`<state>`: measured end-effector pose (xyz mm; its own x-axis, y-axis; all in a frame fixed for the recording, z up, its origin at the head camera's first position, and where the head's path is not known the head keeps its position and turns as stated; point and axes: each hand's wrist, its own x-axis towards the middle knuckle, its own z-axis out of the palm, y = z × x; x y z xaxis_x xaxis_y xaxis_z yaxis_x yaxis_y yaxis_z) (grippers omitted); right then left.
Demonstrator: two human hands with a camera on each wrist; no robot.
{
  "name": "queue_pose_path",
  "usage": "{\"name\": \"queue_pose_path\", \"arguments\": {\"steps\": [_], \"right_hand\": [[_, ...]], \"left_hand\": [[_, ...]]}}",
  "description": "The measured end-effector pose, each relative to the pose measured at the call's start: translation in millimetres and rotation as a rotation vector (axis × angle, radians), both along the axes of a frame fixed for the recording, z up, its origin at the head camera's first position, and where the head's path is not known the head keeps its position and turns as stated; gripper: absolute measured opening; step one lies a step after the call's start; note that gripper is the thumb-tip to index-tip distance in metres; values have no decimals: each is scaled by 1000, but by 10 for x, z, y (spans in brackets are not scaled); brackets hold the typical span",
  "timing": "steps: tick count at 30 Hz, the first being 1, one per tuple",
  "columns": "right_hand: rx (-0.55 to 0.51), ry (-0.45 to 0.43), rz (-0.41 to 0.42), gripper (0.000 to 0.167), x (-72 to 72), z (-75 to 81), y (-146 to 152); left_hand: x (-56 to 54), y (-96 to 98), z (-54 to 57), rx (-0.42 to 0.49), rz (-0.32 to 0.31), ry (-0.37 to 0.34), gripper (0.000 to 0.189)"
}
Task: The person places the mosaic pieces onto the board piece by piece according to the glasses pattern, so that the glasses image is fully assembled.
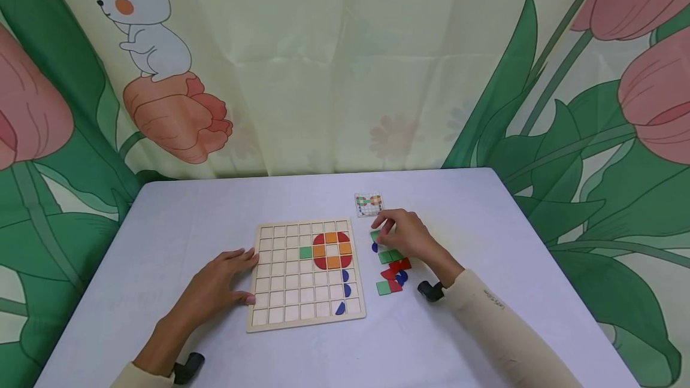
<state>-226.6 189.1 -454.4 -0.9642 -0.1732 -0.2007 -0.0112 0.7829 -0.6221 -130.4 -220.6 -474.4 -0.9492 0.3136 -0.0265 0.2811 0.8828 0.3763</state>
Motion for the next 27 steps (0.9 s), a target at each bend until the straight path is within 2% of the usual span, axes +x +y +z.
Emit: {"name": "queue_pose_path", "arguments": {"steps": [9,15,19,27], "right_hand": [[93,-24,-33,34,-36,-52,25],[131,-24,-21,25,-51,-63,-11],[126,0,-10,19,-53,-66,-17],[63,22,20,20,-57,-27,-72]], "left_hand": [[-1,-3,1,-3,-2,4,92],[0,1,-3,-9,3,-1,92],[1,-6,-5,-5,-3,5,91],[-4,-5,-10,-1,-7,7,92]]}}
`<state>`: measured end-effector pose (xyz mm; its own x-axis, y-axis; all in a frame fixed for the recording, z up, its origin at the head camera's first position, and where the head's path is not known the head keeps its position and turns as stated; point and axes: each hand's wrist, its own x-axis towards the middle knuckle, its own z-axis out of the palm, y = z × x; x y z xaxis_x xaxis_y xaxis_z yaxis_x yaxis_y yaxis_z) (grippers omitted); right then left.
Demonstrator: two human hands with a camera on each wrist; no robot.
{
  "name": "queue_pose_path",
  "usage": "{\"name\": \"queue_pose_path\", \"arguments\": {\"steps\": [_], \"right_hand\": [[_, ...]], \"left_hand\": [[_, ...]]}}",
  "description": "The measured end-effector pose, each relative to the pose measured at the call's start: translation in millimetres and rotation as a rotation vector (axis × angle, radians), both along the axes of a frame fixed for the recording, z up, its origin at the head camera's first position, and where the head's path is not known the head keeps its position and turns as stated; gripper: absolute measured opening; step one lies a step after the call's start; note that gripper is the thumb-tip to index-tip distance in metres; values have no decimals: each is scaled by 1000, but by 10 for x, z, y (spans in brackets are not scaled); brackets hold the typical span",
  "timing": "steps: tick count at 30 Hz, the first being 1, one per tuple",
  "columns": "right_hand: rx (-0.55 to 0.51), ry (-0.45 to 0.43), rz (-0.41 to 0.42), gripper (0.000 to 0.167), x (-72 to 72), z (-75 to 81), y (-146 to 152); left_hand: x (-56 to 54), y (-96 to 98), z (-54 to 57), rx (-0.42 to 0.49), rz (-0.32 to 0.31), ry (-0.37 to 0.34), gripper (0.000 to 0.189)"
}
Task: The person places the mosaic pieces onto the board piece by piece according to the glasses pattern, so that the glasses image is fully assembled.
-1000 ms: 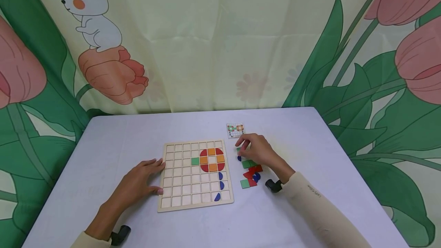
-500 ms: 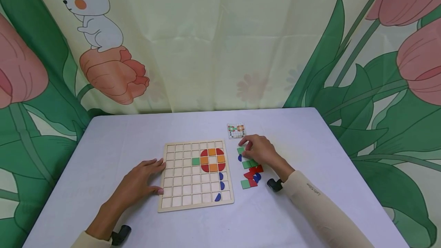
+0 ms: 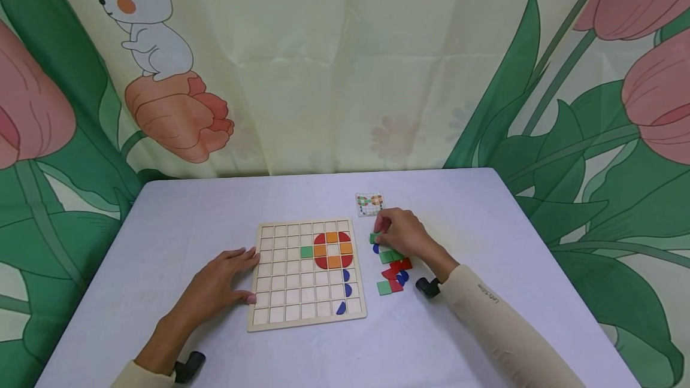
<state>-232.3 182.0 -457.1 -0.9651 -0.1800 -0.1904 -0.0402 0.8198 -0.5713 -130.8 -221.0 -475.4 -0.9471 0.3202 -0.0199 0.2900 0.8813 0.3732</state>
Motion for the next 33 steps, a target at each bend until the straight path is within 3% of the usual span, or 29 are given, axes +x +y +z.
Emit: {"name": "queue_pose_path", "arguments": {"steps": [9,17,33], "right_hand": [[-42,57,62,17,40,80,-220],[-81,104,166,11,64,95,-487],[-126,75,300,7,124,173,-1002]], "left_hand": [[-2,-12,-4,2,0,-8,91],[6,-7,2,-1,-3,-3,91],[5,-5,11,-2,1,-7,91]]}}
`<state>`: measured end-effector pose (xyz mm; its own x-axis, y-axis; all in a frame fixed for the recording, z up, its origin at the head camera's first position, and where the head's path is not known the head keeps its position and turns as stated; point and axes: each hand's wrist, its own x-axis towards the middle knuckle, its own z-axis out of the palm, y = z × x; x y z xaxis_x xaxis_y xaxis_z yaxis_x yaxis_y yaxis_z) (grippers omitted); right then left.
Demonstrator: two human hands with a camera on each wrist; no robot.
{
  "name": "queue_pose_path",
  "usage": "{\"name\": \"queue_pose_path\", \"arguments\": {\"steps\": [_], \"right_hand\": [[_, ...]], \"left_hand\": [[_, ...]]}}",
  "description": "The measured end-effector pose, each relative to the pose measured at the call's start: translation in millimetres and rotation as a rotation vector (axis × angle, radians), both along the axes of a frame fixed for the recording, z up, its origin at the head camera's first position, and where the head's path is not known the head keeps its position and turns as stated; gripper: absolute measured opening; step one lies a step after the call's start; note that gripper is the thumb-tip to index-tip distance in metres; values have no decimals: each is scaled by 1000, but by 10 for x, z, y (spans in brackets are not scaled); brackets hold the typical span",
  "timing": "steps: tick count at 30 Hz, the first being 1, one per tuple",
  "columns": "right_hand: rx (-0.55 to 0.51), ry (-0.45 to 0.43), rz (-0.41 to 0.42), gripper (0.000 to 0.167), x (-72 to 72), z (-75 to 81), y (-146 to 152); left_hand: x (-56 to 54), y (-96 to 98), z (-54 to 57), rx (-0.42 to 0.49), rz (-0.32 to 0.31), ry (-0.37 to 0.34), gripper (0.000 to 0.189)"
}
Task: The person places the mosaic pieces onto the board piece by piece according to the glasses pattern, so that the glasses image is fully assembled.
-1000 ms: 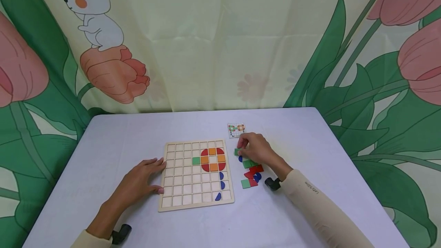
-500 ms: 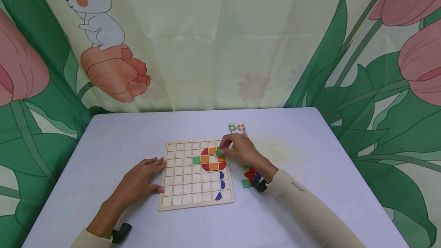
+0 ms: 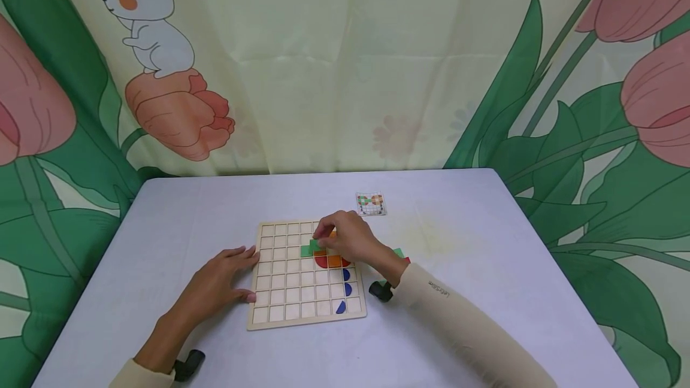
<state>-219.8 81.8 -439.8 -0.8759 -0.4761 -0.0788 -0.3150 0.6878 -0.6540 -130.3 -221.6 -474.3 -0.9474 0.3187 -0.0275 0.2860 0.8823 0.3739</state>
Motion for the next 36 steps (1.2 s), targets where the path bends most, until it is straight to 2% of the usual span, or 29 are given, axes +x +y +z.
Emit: {"name": "queue_pose_path", "arguments": {"steps": [12,18,29,36], "right_hand": [[18,11,76,5,-27,-60,-324],[72,7,74,5,-46,-113,-449],[173,80,130,11,-73,-164,-534],[173,98,151,11,-85,-191,-546]], "left_hand": [[-1,20,20,1,24,-28,91],[-1,8,21,16,9,-21,90],[2,-3,13,25,-11,-1,89],[0,7,14,17,-8,-1,90]]}}
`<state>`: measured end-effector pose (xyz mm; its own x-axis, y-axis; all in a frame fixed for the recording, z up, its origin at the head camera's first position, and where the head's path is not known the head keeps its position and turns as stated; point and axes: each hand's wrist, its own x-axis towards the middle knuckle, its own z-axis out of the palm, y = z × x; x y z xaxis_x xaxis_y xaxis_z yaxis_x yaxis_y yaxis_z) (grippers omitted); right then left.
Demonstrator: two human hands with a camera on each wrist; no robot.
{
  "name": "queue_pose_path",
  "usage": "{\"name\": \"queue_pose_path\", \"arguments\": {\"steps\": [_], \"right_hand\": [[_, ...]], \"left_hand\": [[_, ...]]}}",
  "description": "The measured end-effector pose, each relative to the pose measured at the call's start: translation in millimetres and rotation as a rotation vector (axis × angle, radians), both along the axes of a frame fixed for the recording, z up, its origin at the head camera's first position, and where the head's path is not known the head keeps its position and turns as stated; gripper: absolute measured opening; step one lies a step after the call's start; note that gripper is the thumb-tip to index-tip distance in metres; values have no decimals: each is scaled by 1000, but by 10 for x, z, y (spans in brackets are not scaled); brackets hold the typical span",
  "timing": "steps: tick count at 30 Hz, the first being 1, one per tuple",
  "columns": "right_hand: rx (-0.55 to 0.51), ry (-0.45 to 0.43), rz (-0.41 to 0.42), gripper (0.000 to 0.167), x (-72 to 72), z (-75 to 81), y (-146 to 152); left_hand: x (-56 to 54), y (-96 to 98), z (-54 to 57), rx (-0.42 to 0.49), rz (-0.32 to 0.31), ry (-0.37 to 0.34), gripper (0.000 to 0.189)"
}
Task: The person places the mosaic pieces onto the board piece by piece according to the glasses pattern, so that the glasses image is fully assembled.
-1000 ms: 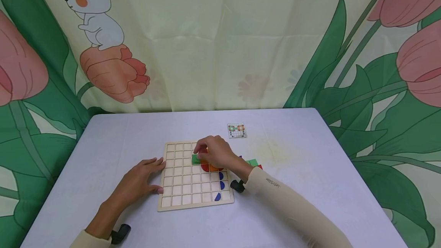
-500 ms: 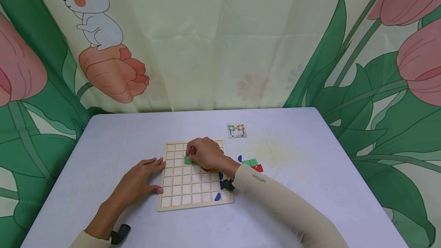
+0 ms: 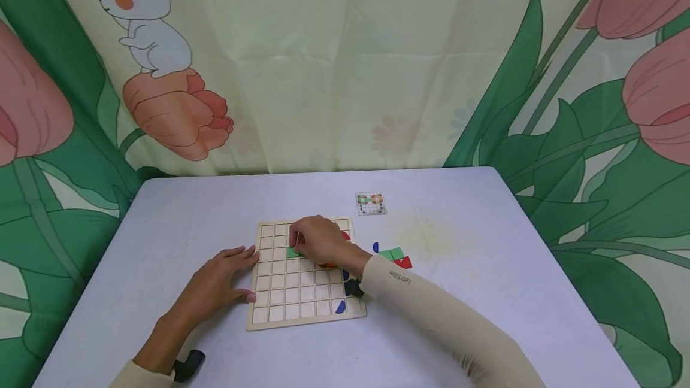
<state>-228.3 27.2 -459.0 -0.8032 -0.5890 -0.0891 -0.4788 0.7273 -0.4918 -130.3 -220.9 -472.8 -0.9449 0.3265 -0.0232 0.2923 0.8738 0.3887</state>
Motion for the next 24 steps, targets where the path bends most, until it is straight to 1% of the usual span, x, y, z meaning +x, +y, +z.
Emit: {"name": "queue_pose_path", "arguments": {"steps": [7,15,20,24], "right_hand": [[5,-23,6,9,-13,-13,-20],[34,-42,-17,7,-9,3,28],[-17,-85,-30,5,15,22,108],[-71,-99,-50,9,27,55,209]], "left_hand": [[-5,4,3,2,9,-8,90],[-15,10,-21,-3,21,-16,91],[-12,11,-14,-15,18,-14,90],[-9,10,-2,-14,15,-9,89]]}}
